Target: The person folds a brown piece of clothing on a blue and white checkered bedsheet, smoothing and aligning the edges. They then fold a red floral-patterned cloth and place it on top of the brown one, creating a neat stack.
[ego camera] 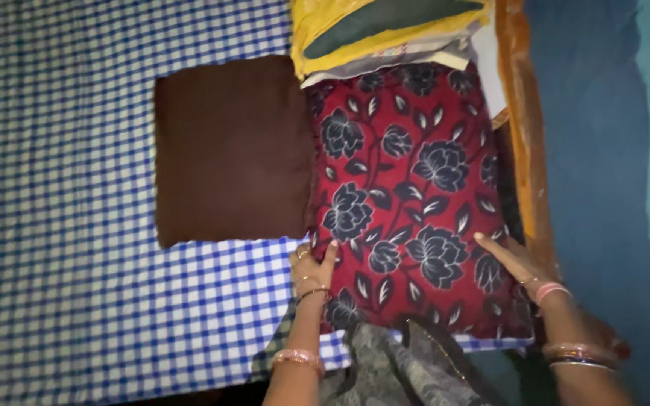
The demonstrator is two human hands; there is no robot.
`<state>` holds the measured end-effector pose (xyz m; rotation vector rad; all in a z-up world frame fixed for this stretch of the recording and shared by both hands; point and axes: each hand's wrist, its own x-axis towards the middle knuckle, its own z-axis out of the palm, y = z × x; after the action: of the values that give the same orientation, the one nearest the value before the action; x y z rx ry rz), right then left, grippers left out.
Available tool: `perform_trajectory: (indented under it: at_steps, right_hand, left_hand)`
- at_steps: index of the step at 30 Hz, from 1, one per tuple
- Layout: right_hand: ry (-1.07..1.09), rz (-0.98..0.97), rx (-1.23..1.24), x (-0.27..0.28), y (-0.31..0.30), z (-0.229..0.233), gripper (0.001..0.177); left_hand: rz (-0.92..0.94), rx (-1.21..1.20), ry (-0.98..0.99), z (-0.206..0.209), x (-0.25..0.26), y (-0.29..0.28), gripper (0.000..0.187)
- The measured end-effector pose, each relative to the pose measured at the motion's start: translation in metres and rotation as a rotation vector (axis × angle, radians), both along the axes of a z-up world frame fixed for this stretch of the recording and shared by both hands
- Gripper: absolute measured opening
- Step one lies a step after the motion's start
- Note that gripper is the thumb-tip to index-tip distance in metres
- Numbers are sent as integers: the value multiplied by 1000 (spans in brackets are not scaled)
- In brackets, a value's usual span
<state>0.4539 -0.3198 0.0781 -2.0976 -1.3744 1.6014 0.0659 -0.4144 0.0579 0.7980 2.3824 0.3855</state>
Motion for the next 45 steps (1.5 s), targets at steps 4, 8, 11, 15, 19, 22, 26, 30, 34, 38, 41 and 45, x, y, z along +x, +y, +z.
perform_trajectory:
  at_steps: [4,8,11,15,19,22,26,30,34,38,41,45]
  right_hand:
    - [-73,49,-30,2,-15,9,98]
    - [20,-267,1,10,-12,4,102]
    - [125,-263,-52,16,-29,-8,100]
    - [239,-265,-259,9,-67,-33,93]
    - [107,-305,-194,16,-93,-44,81]
    - [237,-332,-31,24,-98,-52,80]
    - [79,-70,47,35,-110,-78,84]
    - [-124,41,13,10,-98,-90,79]
    - [-487,180,753,-18,-92,-34,86]
    - [-365,344,983,-78,-56,30,79]
    - [-254,525,1051,-133,-20,48,69]
    - [-274,790,1000,-182,26,40,57]
  left_hand:
    - [-63,-9,-320,8,-20,-19,89]
    - [126,143,-727,30,-38,-35,74]
    - [174,123,-906,36,-35,-57,62]
    - [11,38,-830,17,-27,-71,51]
    - [-75,236,-921,-8,-29,-82,45]
    - [-142,345,-969,-13,-46,-88,45]
    - [-129,137,-779,-14,-38,-97,60]
    - [-95,-169,-348,9,-30,-77,87]
    - [-205,-235,16,50,-9,-60,105]
    - [-544,-23,230,72,19,-30,102]
    - [-611,195,208,67,45,10,92]
    - [-665,144,268,53,67,89,87]
